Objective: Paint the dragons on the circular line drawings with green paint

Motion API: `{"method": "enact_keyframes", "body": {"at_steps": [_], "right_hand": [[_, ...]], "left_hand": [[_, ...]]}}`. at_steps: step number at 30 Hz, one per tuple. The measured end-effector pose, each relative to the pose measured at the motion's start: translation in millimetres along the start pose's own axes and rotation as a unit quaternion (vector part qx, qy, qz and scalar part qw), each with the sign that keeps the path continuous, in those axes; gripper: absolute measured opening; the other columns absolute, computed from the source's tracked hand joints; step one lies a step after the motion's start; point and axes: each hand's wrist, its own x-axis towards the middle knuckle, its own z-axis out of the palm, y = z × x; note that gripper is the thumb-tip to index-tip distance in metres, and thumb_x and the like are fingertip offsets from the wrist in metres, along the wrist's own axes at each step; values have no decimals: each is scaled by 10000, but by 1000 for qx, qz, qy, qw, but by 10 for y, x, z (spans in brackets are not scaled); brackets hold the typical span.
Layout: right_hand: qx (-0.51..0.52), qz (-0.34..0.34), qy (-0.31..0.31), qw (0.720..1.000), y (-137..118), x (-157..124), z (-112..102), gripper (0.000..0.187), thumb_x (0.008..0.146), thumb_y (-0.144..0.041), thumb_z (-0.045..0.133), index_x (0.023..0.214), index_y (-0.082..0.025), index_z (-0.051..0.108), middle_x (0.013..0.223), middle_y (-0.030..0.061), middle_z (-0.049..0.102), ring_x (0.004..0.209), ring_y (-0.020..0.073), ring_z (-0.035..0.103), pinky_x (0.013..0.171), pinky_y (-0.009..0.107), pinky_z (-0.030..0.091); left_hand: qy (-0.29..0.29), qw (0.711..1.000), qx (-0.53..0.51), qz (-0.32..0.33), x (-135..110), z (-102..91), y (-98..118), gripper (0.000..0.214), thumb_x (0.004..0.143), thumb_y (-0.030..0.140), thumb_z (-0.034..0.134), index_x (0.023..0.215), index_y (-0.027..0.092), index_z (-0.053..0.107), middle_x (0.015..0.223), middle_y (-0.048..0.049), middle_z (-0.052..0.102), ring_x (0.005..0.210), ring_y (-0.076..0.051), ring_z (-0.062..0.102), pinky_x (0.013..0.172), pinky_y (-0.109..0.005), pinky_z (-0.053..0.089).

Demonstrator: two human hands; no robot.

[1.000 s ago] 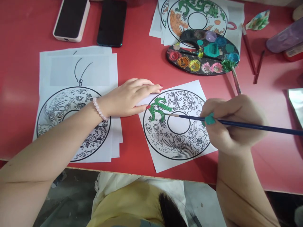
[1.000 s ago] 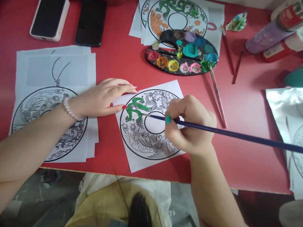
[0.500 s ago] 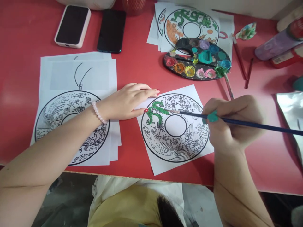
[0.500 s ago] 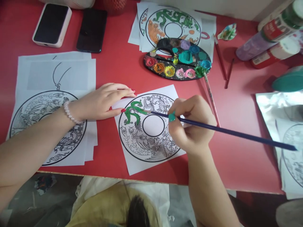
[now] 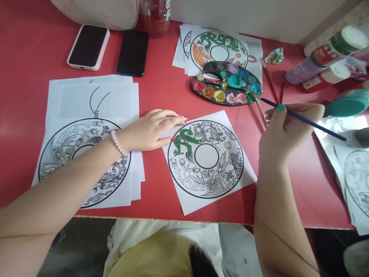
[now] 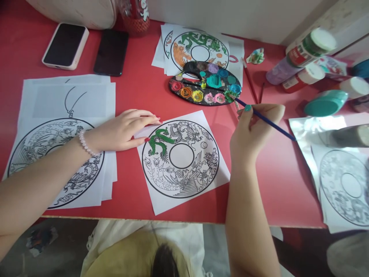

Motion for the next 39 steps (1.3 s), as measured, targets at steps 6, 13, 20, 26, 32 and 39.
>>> {"method": "enact_keyframes", "body": {"at_steps": [6,13,20,26,32,39], "right_hand": [[-26,9,-18,999,64,-16,46,214,763,-33,461,809,-228,385,753,-7,485,635,131,589,657,351,452],[-33,2,-9,999,92,-21,93,236,739,-19,462,806,-234,392,775,-9,470,641,124,578,656,343,451],[-40,1,-33,999,154,-21,87,189,737,-48,469,838,-205,433,813,4,489,672,113,553,630,319,428],[51,-16,12,998,-30,-33,66,190,686,-52,463,799,-205,455,779,-7,466,641,112,556,601,319,442],[253,-73,-89,961,-468,-261,74,162,704,-54,504,746,-206,465,588,-48,489,457,85,518,397,236,372],[320,-64,-242,914,-623,-417,36,152,747,-93,559,717,-213,471,545,-53,441,456,104,501,407,267,376]], "left_hand": [[7,1000,-4,1,-5,11,-6,561,855,196,627,1358,160,379,1308,-153,531,1231,-259,474,1004,-425,395],[8,1000,4,3,-6,13,-5,572,854,187,627,1363,183,366,1307,-138,533,1223,-253,480,996,-419,406],[6,1000,-2,3,-5,22,-15,565,856,193,628,1359,156,372,1304,-148,531,1227,-260,472,1001,-425,398],[4,1000,2,2,-3,22,-13,564,859,199,629,1360,148,373,1310,-154,525,1234,-263,466,1009,-419,387],[-4,1000,-2,-8,-3,28,-15,533,891,260,597,1367,166,376,1329,-139,516,1254,-265,447,1020,-421,368],[-14,1000,-7,-20,5,-2,10,505,903,259,574,1362,157,390,1335,-135,514,1259,-260,441,1033,-402,351]]}}
